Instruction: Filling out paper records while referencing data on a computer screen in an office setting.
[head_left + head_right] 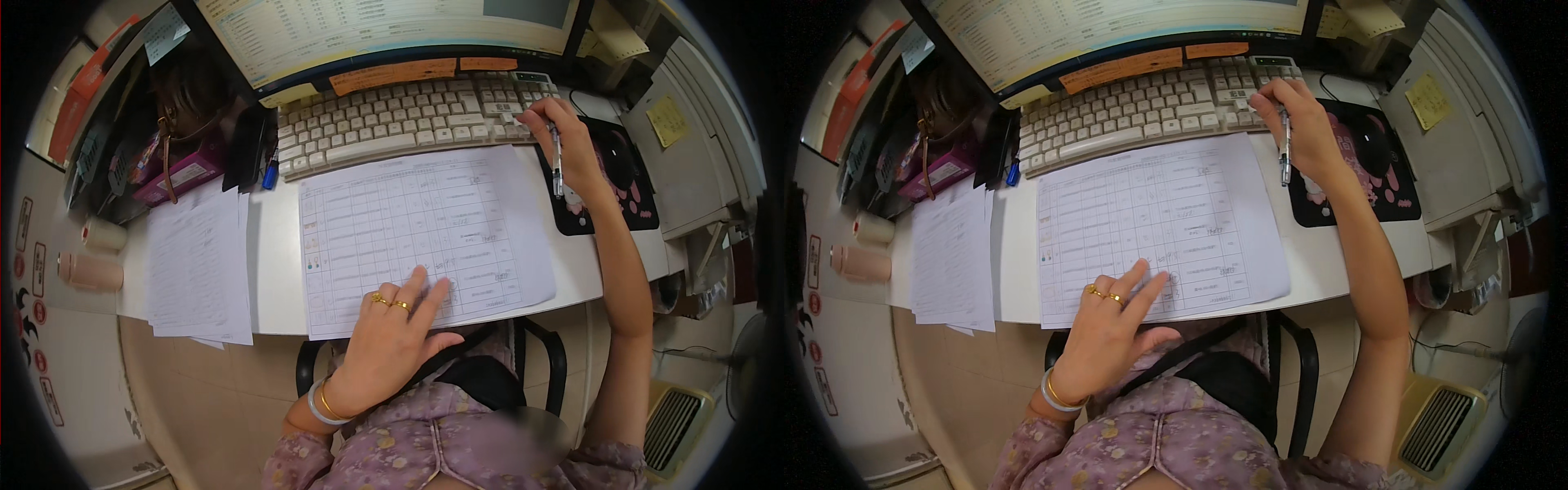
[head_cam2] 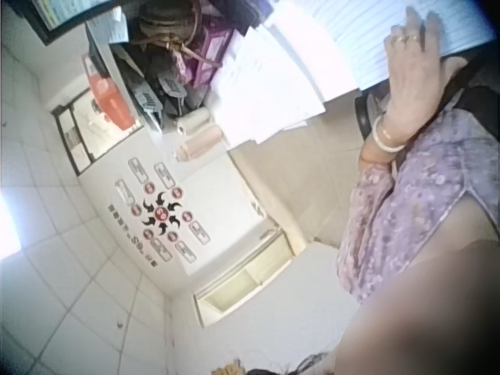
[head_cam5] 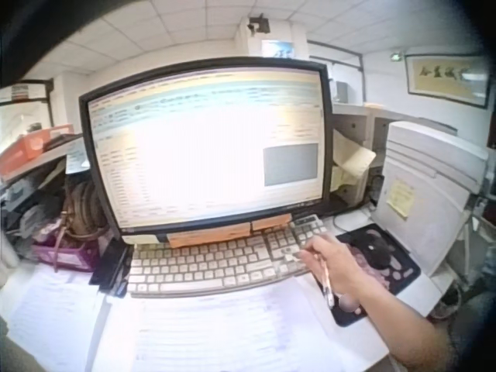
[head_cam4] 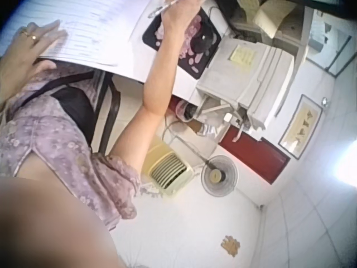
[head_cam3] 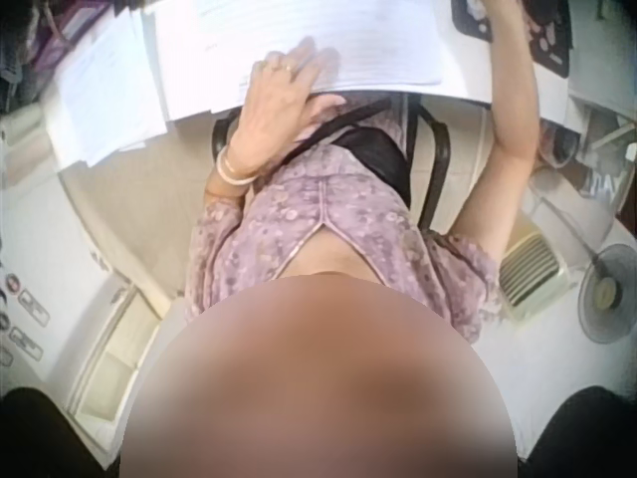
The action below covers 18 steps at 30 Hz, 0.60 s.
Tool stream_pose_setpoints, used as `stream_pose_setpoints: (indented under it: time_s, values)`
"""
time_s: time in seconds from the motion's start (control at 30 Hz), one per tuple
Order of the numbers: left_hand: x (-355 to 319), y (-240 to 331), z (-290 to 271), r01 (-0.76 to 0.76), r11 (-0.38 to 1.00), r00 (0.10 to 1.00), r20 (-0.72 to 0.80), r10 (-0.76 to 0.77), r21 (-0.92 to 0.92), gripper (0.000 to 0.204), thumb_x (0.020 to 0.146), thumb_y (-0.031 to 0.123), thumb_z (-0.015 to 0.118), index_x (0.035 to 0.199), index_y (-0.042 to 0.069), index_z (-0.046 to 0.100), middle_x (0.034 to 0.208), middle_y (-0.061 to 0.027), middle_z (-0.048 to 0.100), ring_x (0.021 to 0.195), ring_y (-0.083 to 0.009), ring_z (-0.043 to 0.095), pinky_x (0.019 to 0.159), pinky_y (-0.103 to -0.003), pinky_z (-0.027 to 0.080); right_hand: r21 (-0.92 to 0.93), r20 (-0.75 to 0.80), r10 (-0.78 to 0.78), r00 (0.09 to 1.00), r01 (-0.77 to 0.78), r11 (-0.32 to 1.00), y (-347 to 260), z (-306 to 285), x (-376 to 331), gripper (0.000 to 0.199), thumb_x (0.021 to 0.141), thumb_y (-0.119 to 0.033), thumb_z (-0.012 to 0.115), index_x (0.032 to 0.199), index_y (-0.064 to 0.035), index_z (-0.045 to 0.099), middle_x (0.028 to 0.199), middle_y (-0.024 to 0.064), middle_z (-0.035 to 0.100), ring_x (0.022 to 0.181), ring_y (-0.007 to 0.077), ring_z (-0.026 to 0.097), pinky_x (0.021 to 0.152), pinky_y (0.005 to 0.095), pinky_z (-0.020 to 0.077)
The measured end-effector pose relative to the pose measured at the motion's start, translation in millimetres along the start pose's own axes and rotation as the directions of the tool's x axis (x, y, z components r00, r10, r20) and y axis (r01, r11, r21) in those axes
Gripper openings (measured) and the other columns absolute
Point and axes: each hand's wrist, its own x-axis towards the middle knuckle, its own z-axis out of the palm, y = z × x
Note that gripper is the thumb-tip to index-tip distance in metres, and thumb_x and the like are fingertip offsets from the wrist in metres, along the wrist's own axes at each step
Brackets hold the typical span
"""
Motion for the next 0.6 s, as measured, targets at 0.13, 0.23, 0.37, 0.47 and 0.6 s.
stream_pose_setpoints:
  time_s: [0.13,0.23,0.37,0.47,0.6]
  values:
    - [6,-6,4,0.000,0.999,1.000,-0.018,0.000,-0.033,0.069,0.072,0.034,0.085,0.129,0.004,0.061,0.136,-0.0200,0.054,0.093,-0.0315,0.054,0.085,-0.041,0.048,0.033,0.020,0.028,0.999,-0.028,0.999,-4,-1,0,0.021,0.098,-0.022,0.065,0.103,-0.0025,0.063,0.099,0.0129,0.061,0.085,0.0269,0.061,0.077,0.0349,0.0496]
    - [8,-7,6,0.024,0.995,0.999,-0.031,-0.027,-0.093,0.066,0.072,0.035,0.085,0.126,0.003,0.063,0.135,-0.0226,0.054,0.094,-0.0322,0.055,0.086,-0.041,0.048,0.013,0.015,0.016,1.000,-0.017,1.000,-1,-4,0,0.020,0.098,-0.022,0.065,0.103,-0.0023,0.063,0.098,0.0131,0.061,0.085,0.0267,0.061,0.077,0.0347,0.0497]
    - [10,-8,8,-0.013,1.000,0.998,-0.063,0.012,-0.023,0.061,0.075,0.037,0.083,0.121,0.002,0.065,0.138,-0.0277,0.051,0.093,-0.0337,0.054,0.084,-0.041,0.047,0.037,0.011,0.023,1.000,-0.023,0.999,-1,-4,-1,0.020,0.098,-0.022,0.065,0.103,-0.0025,0.063,0.098,0.0133,0.061,0.084,0.0271,0.061,0.077,0.0349,0.0497]
    - [12,-10,9,-0.029,0.999,0.999,-0.038,0.030,0.019,0.059,0.077,0.038,0.081,0.121,0.002,0.064,0.139,-0.0309,0.049,0.093,-0.0344,0.054,0.083,-0.041,0.047,0.040,0.011,0.031,0.999,-0.031,0.999,2,-2,-1,0.020,0.098,-0.022,0.065,0.103,-0.0023,0.063,0.098,0.0133,0.061,0.085,0.0274,0.061,0.077,0.0350,0.0497]
    - [13,-8,6,-0.030,0.998,0.999,-0.028,0.032,0.061,0.060,0.077,0.039,0.080,0.125,0.005,0.064,0.140,-0.0315,0.049,0.091,-0.0332,0.054,0.082,-0.040,0.046,0.052,-0.009,0.004,1.000,-0.003,0.999,-1,-4,0,0.020,0.098,-0.022,0.065,0.102,-0.0026,0.064,0.098,0.0131,0.062,0.085,0.0278,0.061,0.077,0.0349,0.0494]
